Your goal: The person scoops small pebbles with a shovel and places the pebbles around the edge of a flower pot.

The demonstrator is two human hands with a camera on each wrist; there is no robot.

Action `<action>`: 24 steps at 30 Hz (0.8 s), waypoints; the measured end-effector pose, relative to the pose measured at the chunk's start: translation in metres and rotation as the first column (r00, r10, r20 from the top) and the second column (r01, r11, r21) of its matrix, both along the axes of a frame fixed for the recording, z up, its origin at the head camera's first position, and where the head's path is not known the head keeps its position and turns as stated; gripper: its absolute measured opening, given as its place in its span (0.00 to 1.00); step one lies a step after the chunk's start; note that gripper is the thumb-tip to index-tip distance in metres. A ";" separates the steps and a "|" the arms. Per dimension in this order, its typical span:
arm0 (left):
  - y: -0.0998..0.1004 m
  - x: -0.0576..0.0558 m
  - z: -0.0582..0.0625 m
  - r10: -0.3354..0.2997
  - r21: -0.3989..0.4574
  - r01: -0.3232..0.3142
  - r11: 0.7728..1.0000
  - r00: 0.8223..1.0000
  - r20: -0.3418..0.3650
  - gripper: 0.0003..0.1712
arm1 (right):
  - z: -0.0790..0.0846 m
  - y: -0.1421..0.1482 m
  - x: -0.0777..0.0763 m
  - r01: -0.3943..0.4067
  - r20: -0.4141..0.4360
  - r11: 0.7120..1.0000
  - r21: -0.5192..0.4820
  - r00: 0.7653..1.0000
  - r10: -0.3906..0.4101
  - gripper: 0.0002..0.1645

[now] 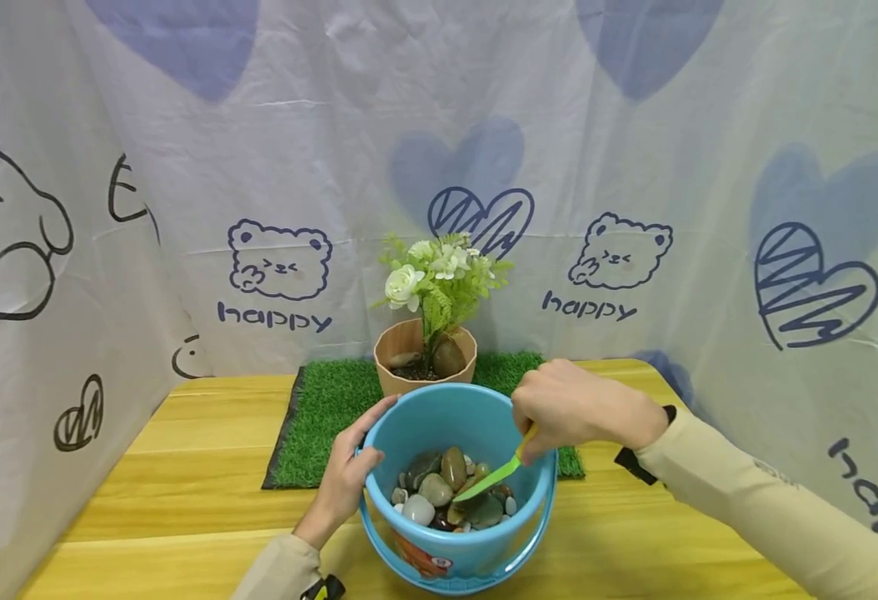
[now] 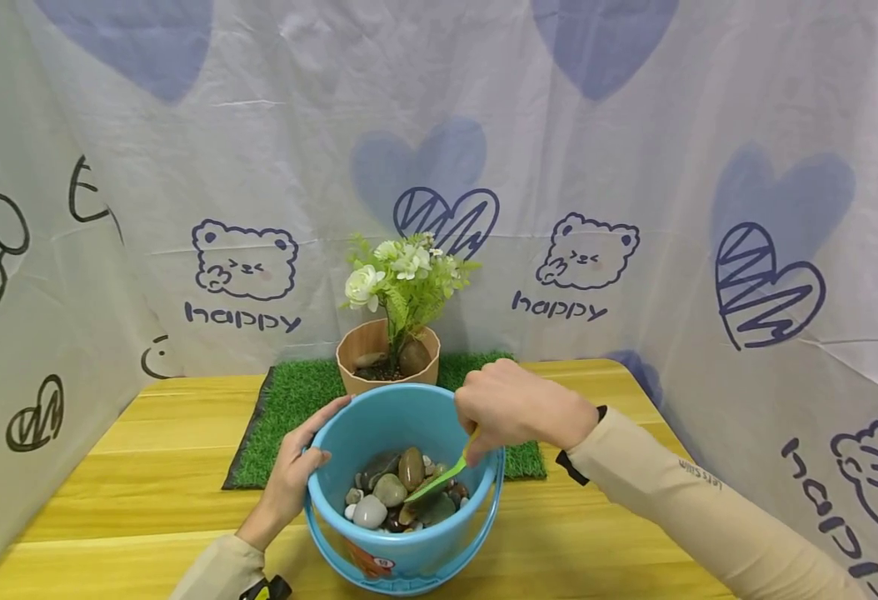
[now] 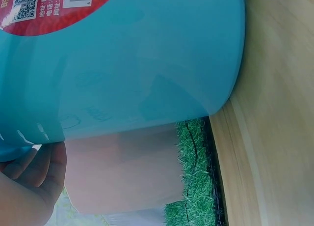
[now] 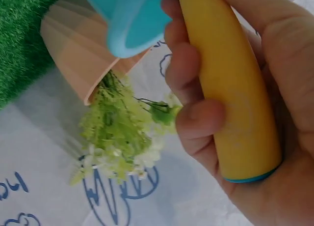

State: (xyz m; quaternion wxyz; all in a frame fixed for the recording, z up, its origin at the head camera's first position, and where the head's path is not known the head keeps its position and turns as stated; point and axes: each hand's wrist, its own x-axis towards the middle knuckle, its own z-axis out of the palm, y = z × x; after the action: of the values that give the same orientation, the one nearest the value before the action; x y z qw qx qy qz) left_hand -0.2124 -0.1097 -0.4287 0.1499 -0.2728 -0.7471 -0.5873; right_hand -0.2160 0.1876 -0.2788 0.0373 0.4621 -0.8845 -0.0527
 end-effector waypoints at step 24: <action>0.000 -0.001 0.000 -0.017 0.010 0.017 1.000 1.000 0.006 0.39 | -0.022 -0.012 0.003 0.049 -0.157 0.998 0.035 0.987 -0.043 0.36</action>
State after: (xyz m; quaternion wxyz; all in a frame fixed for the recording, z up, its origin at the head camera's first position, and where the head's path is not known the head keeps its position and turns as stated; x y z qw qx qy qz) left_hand -0.2132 -0.1094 -0.4291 0.1438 -0.2765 -0.7422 -0.5933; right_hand -0.2135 0.1753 -0.3013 0.0961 0.4364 -0.8882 -0.1065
